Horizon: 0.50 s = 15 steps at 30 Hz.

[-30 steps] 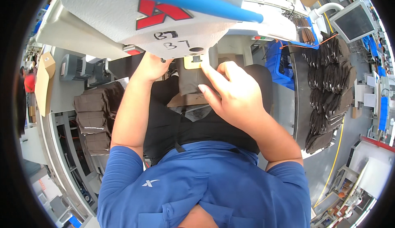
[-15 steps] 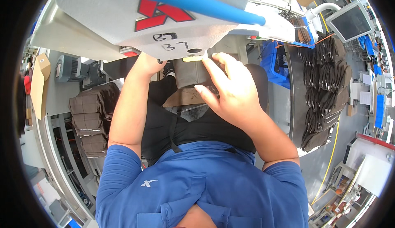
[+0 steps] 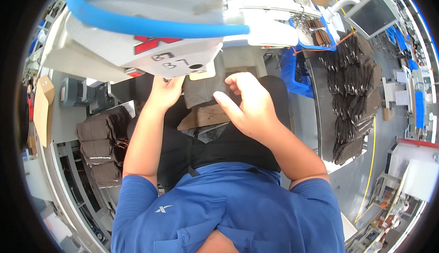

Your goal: The recorder uses an industrial sewing machine to assemble and finish small leather pouches or bags.

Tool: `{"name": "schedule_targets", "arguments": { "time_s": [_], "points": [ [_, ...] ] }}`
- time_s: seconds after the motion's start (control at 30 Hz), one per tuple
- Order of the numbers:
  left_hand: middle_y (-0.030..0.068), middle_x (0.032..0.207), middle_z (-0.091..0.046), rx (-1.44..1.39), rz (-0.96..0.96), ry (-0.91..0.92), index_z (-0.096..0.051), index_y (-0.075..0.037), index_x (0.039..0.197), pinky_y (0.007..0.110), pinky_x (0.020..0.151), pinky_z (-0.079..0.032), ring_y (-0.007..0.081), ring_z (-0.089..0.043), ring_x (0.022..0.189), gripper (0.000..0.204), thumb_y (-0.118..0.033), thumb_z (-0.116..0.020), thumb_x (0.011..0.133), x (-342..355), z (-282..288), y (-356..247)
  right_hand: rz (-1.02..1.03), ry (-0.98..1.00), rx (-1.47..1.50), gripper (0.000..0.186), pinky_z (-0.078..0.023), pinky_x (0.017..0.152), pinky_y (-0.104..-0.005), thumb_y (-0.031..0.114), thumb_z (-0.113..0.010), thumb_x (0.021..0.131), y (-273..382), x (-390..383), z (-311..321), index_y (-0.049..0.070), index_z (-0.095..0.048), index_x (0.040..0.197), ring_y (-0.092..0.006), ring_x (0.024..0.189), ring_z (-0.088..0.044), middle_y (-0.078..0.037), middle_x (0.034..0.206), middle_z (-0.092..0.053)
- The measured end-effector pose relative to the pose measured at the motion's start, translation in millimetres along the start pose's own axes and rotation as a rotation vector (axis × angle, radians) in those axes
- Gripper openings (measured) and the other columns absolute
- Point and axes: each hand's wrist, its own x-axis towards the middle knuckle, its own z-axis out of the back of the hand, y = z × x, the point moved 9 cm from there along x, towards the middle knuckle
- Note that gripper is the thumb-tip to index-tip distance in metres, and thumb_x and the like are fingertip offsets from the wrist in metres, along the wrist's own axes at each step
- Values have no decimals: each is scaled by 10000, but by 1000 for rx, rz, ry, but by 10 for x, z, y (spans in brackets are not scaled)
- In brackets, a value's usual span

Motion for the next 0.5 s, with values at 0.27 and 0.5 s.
{"name": "schedule_targets", "arguments": {
  "time_s": [0.27, 0.5],
  "points": [
    [134, 1127, -556, 394, -575, -183, -722, -82, 1093, 455, 894, -466, 333, -546, 1034, 468, -426, -815, 790, -770, 51, -858, -352, 337, 452, 386, -401, 528, -280, 327, -704, 960, -517, -121, -404, 44, -588, 725, -51, 583, -443, 12, 603, -532],
    [36, 1123, -632, 577, -735, -139, -767, -161, 1055, 463, 953, -425, 266, -555, 1052, 369, -397, -809, 774, -835, -146, -1038, -330, 388, 639, 394, -372, 510, -281, 285, -661, 979, -467, -55, -455, 63, -532, 680, -59, 563, -412, 21, 585, -482]
  ]
}}
